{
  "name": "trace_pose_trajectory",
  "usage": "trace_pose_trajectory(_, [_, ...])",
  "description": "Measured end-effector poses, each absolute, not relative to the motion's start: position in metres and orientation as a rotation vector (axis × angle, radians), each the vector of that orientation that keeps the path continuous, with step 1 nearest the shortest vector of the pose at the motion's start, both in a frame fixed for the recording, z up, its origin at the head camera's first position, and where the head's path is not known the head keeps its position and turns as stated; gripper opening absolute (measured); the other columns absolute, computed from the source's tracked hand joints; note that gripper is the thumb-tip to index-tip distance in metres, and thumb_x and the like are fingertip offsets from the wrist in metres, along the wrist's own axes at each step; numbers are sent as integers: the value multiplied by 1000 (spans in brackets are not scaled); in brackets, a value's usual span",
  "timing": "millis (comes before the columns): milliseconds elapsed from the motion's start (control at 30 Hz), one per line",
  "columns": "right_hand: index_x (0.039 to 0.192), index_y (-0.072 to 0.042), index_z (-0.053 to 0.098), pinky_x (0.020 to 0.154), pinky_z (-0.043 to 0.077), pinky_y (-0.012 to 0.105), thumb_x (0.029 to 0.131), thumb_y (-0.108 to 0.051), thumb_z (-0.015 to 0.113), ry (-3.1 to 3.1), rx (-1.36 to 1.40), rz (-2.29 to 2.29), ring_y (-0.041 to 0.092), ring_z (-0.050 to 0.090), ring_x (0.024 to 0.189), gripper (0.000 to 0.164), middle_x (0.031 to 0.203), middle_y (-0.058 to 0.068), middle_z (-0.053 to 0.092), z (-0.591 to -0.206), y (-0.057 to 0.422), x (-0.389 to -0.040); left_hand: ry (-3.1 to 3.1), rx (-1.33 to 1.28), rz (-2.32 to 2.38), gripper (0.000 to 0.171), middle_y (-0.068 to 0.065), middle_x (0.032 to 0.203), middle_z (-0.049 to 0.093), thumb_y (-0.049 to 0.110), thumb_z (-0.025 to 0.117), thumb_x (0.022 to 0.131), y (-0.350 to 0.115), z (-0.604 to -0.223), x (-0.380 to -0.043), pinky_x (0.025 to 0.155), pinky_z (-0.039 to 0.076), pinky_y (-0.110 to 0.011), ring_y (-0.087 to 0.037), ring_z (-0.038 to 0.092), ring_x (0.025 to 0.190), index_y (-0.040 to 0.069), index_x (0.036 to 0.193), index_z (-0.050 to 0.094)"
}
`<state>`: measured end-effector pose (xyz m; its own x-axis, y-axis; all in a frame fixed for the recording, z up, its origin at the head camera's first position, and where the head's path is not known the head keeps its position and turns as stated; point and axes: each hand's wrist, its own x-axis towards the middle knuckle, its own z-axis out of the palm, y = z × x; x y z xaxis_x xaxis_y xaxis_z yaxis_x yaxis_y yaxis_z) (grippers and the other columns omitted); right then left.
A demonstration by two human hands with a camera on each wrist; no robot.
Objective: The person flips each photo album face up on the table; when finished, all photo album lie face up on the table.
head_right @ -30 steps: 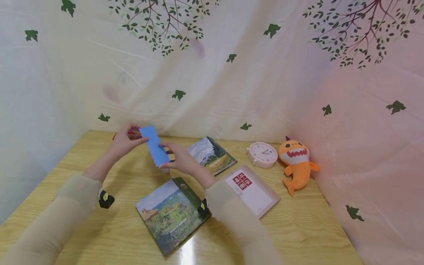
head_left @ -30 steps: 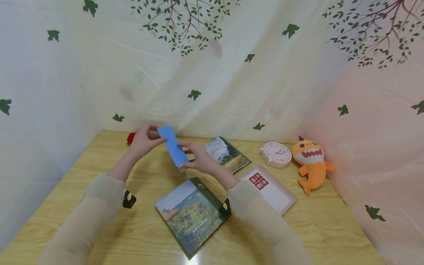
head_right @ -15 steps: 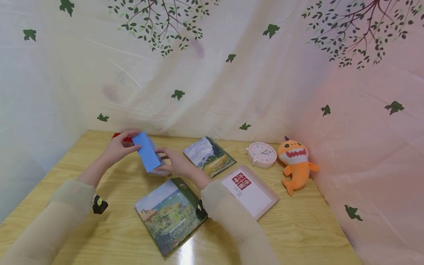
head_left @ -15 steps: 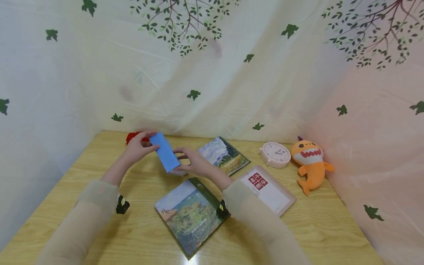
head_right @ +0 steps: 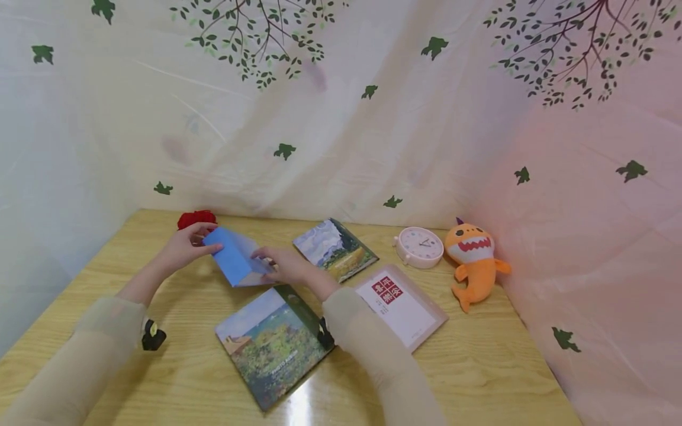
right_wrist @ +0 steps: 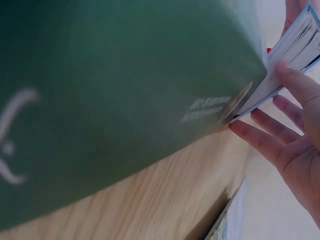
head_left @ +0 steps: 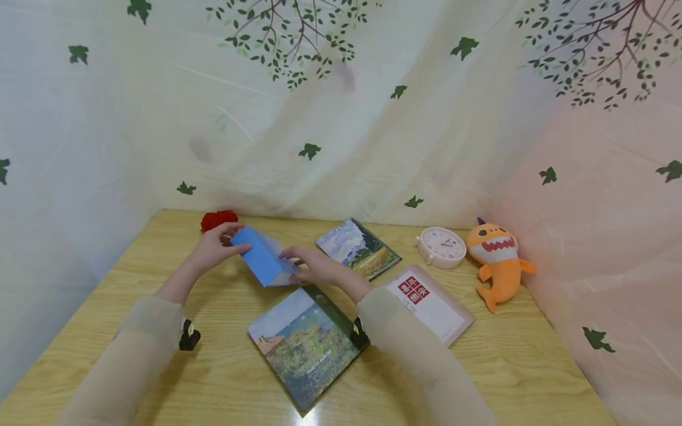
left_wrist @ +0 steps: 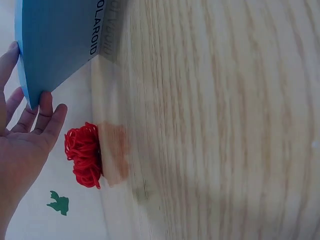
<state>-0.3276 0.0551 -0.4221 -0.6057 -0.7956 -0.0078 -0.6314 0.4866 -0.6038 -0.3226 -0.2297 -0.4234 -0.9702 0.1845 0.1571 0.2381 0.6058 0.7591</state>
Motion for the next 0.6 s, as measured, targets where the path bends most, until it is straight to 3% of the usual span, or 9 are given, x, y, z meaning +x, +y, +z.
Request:
trace_pose_trajectory(200, [140,-15,41,99,44,32,93,-24,61,2517,-1324,-623,19,49,124,52,140,4,47,-423,53,-331,-2787,-419,-1276,66,-21,119,52,36,70,85,-235,-426,-323,89,46,-47,-37,51,106,3,136,44])
trace_pose_trajectory(600, [135,-20,47,107,36,29,95,-25,56,2571,-1365,-389,14,39,133,41,141,0,45,-431,47,-340,-2917,-493,-1173,60,-21,114,54,37,67,87,-249,-436,-323,86,47,-47,-35,52,104,9,135,46])
